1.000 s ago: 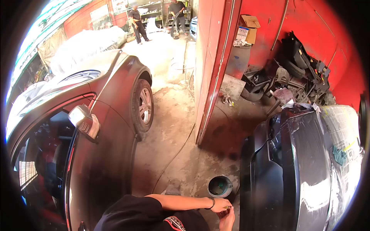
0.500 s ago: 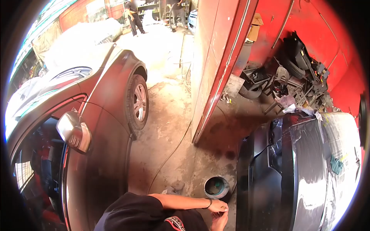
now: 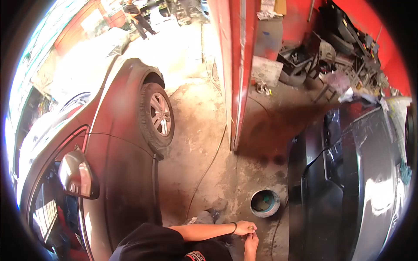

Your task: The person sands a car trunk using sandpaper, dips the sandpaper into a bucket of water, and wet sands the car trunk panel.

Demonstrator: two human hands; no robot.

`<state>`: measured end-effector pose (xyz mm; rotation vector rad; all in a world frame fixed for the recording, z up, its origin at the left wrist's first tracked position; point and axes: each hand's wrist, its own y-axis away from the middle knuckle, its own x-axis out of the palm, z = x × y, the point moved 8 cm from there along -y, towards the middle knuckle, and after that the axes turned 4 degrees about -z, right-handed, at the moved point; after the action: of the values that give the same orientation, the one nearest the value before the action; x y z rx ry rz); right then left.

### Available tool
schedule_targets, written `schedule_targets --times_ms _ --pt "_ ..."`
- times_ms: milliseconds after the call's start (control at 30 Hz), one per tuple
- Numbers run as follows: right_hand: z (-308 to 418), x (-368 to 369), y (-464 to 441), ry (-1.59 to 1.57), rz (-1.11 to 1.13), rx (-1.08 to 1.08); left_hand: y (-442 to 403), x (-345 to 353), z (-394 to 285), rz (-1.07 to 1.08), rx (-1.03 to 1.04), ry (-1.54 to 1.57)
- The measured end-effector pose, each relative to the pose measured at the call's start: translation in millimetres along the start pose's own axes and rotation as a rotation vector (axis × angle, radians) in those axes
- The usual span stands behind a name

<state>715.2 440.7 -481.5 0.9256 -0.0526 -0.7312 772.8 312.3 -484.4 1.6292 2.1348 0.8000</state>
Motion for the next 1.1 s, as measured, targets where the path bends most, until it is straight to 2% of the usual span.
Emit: schedule_targets --times_ms 100,133,167,233,300,433,467,500,633,767,900,933,1033,1100 --pt "-20 12 -28 0.269 0.097 0.009 -30 9 94 -0.166 0.031 0.28" --pt "-58 12 -67 0.49 0.086 -0.219 -34 11 122 -0.24 -0.002 0.323" --pt "-46 16 -73 0.576 0.115 -0.235 -38 10 143 -0.314 -0.042 0.367" --pt "-49 19 -99 0.671 0.122 -0.253 -20 2 149 -0.341 -0.291 0.519" --pt "-64 21 -139 0.733 0.135 -0.242 -27 9 180 -0.443 -0.353 0.685" --pt "-90 22 -233 0.899 0.061 -0.295 -43 19 251 -0.355 -0.267 0.652" --pt "-91 22 -253 0.942 0.051 -0.286 -41 16 247 -0.42 -0.308 0.65" --pt "-88 23 -272 0.984 0.037 -0.287 -40 17 255 -0.394 -0.343 0.658" --pt "-115 38 -348 1.07 0.11 -0.26 -45 2 268 -0.52 -0.248 0.411" --pt "-159 61 -373 1.241 0.207 -0.185 -63 -20 266 -0.591 -0.185 0.14" --pt "-187 61 -377 1.214 -0.091 -0.449 -126 -44 231 -0.494 -0.051 -0.148" --pt "-188 58 -375 1.142 -0.208 -0.596 -147 -49 224 -0.482 -0.029 -0.154" --pt "-185 49 -367 1.143 -0.118 -0.568 -209 -52 204 -0.436 0.087 -0.23" --pt "-207 42 -362 1.155 -0.091 -0.561 -233 -49 202 -0.412 0.047 -0.185"
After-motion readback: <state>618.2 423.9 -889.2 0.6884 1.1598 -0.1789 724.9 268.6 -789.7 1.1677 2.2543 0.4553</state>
